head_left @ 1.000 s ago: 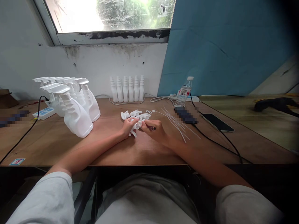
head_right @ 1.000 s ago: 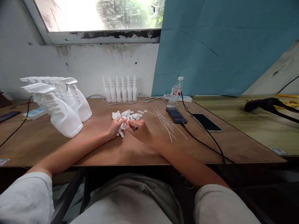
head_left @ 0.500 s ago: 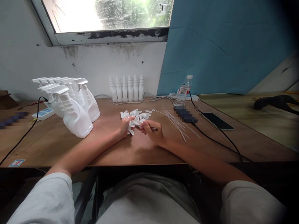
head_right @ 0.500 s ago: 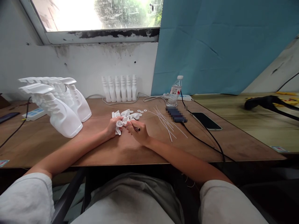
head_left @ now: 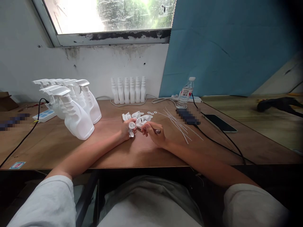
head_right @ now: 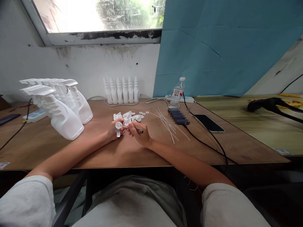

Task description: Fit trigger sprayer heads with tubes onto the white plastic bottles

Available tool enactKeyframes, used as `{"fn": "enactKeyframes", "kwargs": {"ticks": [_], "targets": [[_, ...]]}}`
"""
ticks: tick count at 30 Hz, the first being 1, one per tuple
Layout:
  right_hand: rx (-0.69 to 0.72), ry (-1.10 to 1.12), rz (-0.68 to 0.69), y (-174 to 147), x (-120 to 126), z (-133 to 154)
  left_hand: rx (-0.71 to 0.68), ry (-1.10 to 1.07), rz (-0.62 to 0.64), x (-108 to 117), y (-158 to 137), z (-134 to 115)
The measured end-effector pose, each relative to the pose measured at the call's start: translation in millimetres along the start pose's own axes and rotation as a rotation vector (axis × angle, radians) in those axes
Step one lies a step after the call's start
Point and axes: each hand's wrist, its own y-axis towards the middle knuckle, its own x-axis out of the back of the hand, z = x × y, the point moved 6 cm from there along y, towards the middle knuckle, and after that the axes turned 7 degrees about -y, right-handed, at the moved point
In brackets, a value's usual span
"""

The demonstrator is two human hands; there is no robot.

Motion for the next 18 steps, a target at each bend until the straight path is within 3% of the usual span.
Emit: {"fn": "enactKeyframes", "kwargs": {"ticks": [4, 7, 18], "targets": [[-0.266, 0.259, -0.076, 4.9, 0.5, -15.6, 0.03, -0.028, 0.045, -2.2, 0.7, 0.8], [-0.361, 0.366, -0.109, 6.8, -0.8, -21.7, 0.051, -0.051, 0.075, -3.6, 1.4, 0.5], [-0.348, 0.55, -0.01, 7.5, -9.0, -22.7, 0.082, -0.106, 0.103, -7.9, -2.4, -0.9]]}}
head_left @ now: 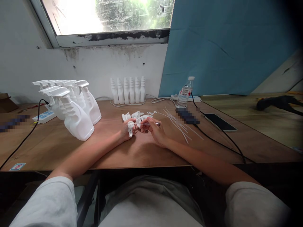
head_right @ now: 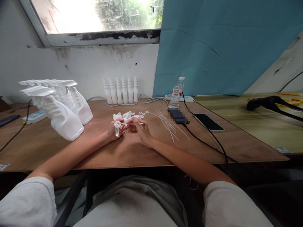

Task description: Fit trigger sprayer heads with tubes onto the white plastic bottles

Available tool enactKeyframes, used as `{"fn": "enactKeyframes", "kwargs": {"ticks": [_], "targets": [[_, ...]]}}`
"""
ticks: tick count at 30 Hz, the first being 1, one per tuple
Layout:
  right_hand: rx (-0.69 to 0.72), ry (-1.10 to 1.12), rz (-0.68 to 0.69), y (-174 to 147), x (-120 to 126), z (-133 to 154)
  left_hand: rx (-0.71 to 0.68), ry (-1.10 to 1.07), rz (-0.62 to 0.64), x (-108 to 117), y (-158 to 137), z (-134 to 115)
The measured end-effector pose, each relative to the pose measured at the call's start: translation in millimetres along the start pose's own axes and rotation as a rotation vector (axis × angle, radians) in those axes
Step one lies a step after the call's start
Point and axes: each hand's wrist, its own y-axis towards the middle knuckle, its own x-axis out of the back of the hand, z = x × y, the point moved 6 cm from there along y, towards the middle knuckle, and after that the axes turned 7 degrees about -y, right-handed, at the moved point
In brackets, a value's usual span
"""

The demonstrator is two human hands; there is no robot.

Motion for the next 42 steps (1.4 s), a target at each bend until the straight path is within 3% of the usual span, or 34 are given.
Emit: {"fn": "enactKeyframes", "kwargs": {"ticks": [8, 12, 21, 25, 33, 38, 42], "targets": [[-0.103, 0.122, -0.015, 6.9, 8.8, -7.5, 0.002, 0.002, 0.012, -1.6, -1.1, 1.1], [-0.162, 0.117, 0.041, 7.8, 6.0, -12.9, 0.01, 0.024, 0.013, -0.5, 0.1, 2.3], [-0.417, 0.316, 0.09, 9.2, 2.8, -27.3, 0.043, 0.095, -0.021, -1.1, -0.3, 6.4], [-0.409, 0.405, 0.068, 13.3, 6.3, -22.1, 0.027, 0.125, -0.034, -2.6, -2.2, 7.1], [-0.338, 0.478, -0.232, 27.0, 44.7, -16.1, -0.04, 0.187, -0.049, -2.0, -3.8, 5.4], [-0.414, 0.524, -0.56, 22.8, 68.1, -26.1, -0.123, 0.233, -0.063, 0.8, -4.5, -2.9], [-0.462, 0.527, -0.667, 19.4, 70.7, -29.1, -0.233, 0.249, -0.088, 5.9, -3.9, -18.1]]}}
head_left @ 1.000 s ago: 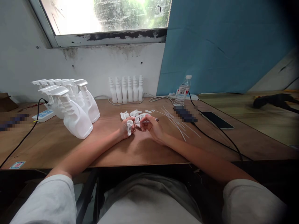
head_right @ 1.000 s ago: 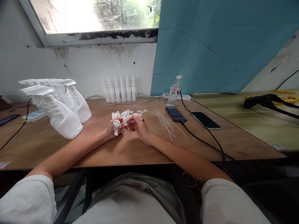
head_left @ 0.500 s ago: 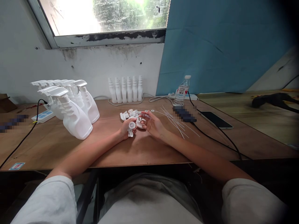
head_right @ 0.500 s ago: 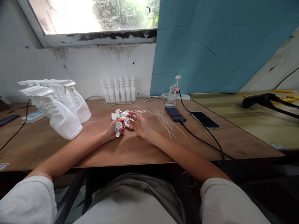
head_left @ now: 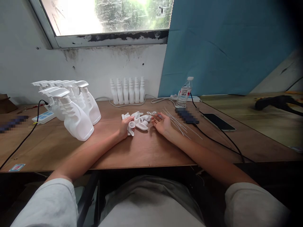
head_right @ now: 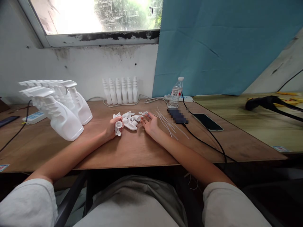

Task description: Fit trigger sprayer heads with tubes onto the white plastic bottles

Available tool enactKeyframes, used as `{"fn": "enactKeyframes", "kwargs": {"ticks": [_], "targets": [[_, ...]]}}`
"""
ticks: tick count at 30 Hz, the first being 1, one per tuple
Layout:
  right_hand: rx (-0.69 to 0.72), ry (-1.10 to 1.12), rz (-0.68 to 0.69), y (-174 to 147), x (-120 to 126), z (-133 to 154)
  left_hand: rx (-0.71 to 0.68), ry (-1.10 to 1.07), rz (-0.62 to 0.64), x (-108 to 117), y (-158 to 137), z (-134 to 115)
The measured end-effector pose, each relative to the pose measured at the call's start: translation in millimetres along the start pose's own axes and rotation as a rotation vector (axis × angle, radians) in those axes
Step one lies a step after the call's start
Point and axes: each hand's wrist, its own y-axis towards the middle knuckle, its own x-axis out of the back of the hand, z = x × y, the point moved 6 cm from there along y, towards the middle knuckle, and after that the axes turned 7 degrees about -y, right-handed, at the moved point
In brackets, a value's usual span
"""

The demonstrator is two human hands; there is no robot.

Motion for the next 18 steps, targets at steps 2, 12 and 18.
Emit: {"fn": "enactKeyframes", "kwargs": {"ticks": [2, 12, 18], "targets": [[-0.009, -0.006, -0.001, -0.8, -1.1, -0.8, -0.085, -0.005, -0.036, 7.3, 3.8, -9.5], [-0.058, -0.04, -0.043, -0.2, 0.7, -4.5, -0.317, 0.444, -0.428, 71.8, 30.3, -49.1], [-0.081, -0.042, -0.047, -0.4, 2.3, -5.6, -0.305, 0.786, -0.518, 99.0, 40.6, -57.4]]}}
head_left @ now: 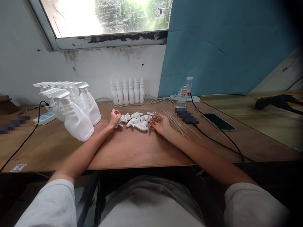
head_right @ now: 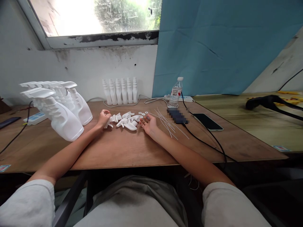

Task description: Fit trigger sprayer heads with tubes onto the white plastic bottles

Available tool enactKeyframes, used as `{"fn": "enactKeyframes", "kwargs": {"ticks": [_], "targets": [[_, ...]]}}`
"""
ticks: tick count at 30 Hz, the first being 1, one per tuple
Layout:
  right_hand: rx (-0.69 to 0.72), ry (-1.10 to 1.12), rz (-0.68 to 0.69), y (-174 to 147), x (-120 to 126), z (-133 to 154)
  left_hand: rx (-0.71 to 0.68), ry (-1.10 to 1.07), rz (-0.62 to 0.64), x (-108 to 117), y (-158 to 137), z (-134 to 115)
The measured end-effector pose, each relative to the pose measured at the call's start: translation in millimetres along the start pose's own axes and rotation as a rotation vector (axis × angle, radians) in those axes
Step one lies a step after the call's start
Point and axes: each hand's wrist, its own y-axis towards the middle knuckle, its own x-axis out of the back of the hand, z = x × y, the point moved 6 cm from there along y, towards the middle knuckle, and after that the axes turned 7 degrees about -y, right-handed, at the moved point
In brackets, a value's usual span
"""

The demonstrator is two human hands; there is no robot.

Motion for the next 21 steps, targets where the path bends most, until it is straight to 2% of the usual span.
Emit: {"fn": "enactKeyframes", "kwargs": {"ticks": [4, 8, 21], "targets": [[-0.01, 0.0, 0.015, -1.0, -1.0, -0.1, -0.012, 0.164, -0.005, 5.1, 6.9, 7.1], [-0.025, -0.002, 0.018, -1.4, -1.3, -1.1, 0.0, 0.23, 0.012, 3.5, 10.1, 12.1], [-0.034, -0.016, 0.034, 0.3, -0.2, -2.5, -0.04, 0.197, 0.038, -4.4, 6.9, 8.9]]}}
